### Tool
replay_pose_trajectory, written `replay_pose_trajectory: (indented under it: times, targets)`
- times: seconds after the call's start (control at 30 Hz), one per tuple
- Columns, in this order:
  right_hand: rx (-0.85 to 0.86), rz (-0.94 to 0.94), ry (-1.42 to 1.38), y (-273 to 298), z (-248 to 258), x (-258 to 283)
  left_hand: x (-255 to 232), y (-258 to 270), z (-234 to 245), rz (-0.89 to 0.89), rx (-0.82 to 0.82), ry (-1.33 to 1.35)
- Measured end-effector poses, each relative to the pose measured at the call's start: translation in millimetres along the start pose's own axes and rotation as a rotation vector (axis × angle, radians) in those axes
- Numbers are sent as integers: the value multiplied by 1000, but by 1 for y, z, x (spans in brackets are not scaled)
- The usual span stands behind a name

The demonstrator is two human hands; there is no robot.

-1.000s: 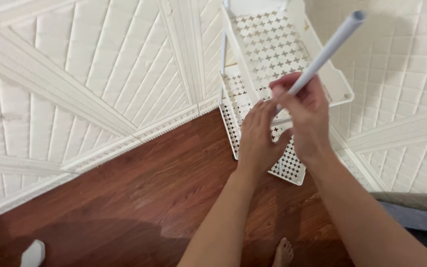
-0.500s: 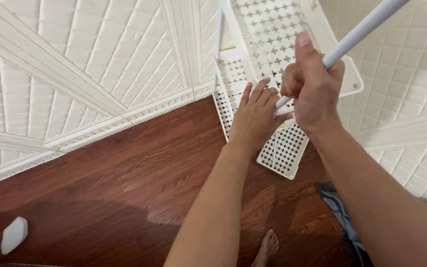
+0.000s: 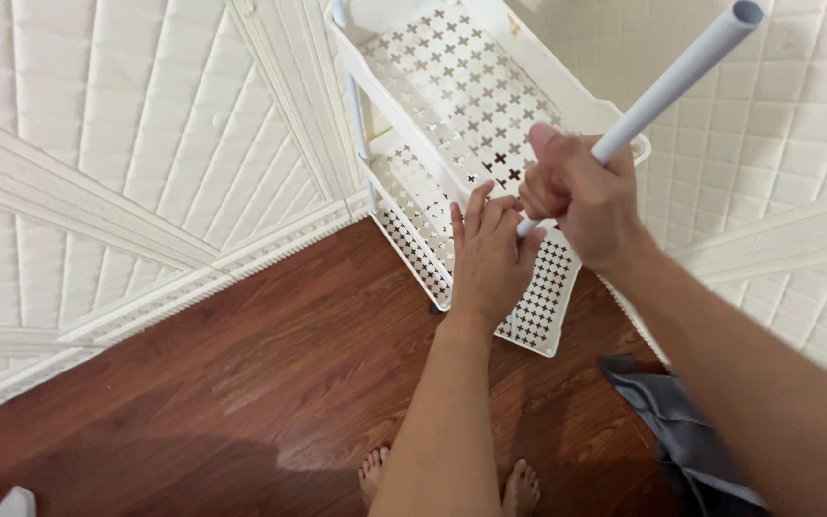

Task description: The person disassembles a white plastic three-tier rolling cart by removing the top basket, detaching the vertical support poles, and separating the remaining baskets. The components are placed on the floor as they are removed.

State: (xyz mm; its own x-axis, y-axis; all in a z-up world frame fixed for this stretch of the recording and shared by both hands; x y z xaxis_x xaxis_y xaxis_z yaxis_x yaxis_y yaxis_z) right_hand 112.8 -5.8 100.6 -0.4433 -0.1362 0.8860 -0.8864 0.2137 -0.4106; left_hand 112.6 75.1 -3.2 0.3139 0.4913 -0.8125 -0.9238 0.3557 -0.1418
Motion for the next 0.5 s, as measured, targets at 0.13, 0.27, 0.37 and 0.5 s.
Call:
replay_pose_trajectory:
  times: [0.13, 0.27, 0.37, 0.5]
  targets:
    - [113, -98, -77, -2, -6, -4, 0, -2, -1, -36, -1, 19]
    - [-254, 113, 255, -12, 22, 22, -4, -4, -18, 4, -3, 25]
    - [-333, 166, 267, -30, 32, 47, -1, -8, -8, -24, -28, -42]
    - [-267, 200, 223, -78, 64, 102, -9, -6, -10, -3, 16, -79]
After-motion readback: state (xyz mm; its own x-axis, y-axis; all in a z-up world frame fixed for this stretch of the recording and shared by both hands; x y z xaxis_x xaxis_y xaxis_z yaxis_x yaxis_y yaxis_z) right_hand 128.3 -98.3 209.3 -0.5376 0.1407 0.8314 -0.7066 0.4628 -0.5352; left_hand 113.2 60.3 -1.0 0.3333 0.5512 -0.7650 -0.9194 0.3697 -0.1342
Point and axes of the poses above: each hand's wrist, its own y-axis away from the middle knuckle, its own z-axis out of the back of the hand, x = y × z, the point moved 9 cm from there along -y, towards the middle knuckle, and after that the axes turned 15 degrees about z, right-handed, at the moved point
